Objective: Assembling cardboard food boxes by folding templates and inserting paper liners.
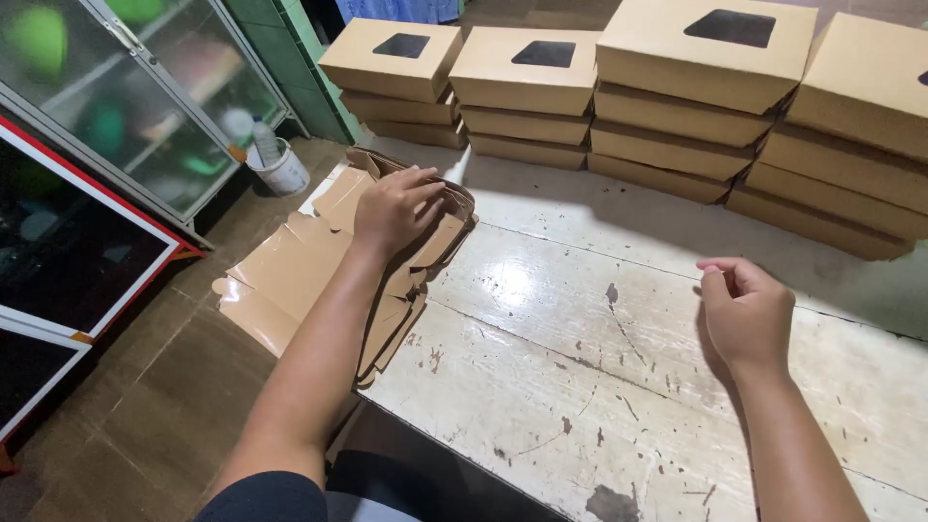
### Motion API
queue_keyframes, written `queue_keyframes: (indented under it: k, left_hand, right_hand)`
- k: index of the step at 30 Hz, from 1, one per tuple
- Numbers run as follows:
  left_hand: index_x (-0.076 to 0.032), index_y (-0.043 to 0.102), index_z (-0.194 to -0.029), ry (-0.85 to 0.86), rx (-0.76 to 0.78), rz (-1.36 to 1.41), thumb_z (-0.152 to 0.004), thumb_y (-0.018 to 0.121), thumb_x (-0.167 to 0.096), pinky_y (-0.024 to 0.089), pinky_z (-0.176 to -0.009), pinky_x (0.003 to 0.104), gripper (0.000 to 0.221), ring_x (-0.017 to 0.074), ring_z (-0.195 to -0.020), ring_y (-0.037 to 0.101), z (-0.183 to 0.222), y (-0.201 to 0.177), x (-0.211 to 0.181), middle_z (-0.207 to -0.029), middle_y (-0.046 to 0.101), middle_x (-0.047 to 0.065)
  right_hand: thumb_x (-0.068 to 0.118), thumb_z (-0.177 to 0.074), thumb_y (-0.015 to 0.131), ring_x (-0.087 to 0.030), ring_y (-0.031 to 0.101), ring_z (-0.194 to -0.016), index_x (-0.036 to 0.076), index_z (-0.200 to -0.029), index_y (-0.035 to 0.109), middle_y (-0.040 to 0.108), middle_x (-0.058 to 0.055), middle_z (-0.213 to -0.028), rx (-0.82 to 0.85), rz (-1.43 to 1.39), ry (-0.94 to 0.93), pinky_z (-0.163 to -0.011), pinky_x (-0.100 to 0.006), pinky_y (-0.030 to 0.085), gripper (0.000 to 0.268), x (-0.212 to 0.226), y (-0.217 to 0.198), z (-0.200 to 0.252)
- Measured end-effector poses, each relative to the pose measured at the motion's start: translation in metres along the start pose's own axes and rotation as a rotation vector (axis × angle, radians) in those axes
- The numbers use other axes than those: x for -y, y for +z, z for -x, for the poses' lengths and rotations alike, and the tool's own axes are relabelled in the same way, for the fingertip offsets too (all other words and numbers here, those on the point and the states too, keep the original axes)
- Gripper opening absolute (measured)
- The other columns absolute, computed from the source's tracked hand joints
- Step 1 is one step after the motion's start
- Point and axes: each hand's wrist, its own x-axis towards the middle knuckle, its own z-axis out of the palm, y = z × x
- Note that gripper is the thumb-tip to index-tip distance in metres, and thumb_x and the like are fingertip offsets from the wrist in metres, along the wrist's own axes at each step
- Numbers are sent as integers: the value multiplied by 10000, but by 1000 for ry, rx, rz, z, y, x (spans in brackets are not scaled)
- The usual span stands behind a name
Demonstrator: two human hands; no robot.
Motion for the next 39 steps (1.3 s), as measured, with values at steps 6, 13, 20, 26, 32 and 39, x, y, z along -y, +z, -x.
queue_keyframes:
  k: [6, 13, 20, 26, 32, 39]
  left_hand:
    - [-194, 817, -1105, 12, -9, -5, -910, 802, -248, 631, -792, 426, 202, 269, -1053, 741, 5, 4, 8, -1117, 787, 38]
    - [-143, 812, -854, 95, -132, 55, -841, 874, -133, 613, -611, 358, 64, 216, -784, 749, -5, -11, 0, -868, 790, 30]
    - [-159, 615, -1086, -104, 71, 101, -808, 725, -31, 399, -900, 394, 325, 272, -1017, 685, 8, -3, 12, -1052, 756, 32]
    - [-140, 535, -1114, -143, -354, 339, -909, 655, -135, 447, -870, 424, 238, 299, -970, 569, 0, -44, 1, -1054, 648, 105]
    - [-51, 503, -1044, 49, -612, 324, -1125, 411, -323, 369, -1122, 588, 298, 417, -1055, 659, -28, -129, -15, -949, 650, 157]
    - [135, 639, -1305, 341, -325, -74, -1217, 547, 120, 524, -792, 507, 128, 433, -892, 696, -50, -248, 11, -1182, 756, 340]
  right_hand:
    - [85, -1053, 563, -142, 546, -626, -8, -1066, 760, 589, -63, -636, 17, -43, -10, -821, -354, 638, 218, 2, 2, 0]
    - [105, -1043, 567, -134, 547, -627, 3, -1056, 770, 607, -54, -652, 20, -25, -15, -811, -336, 630, 228, 1, 2, -1]
    - [129, -1052, 577, -167, 663, -738, 26, -1068, 778, 670, -62, -694, 39, 9, 24, -713, -303, 567, 227, 3, 0, -1]
    - [135, -1042, 574, -180, 680, -763, 24, -1072, 777, 688, -74, -729, 32, -14, 36, -765, -318, 599, 233, 8, -2, -1]
    - [138, -1027, 548, -195, 714, -831, 49, -1059, 784, 736, -80, -789, 41, 18, 31, -607, -322, 491, 254, 8, -7, 1]
    - [143, -1017, 547, -179, 699, -807, 59, -1027, 777, 701, -52, -741, 23, -83, 61, -666, -328, 512, 245, 8, -10, 1]
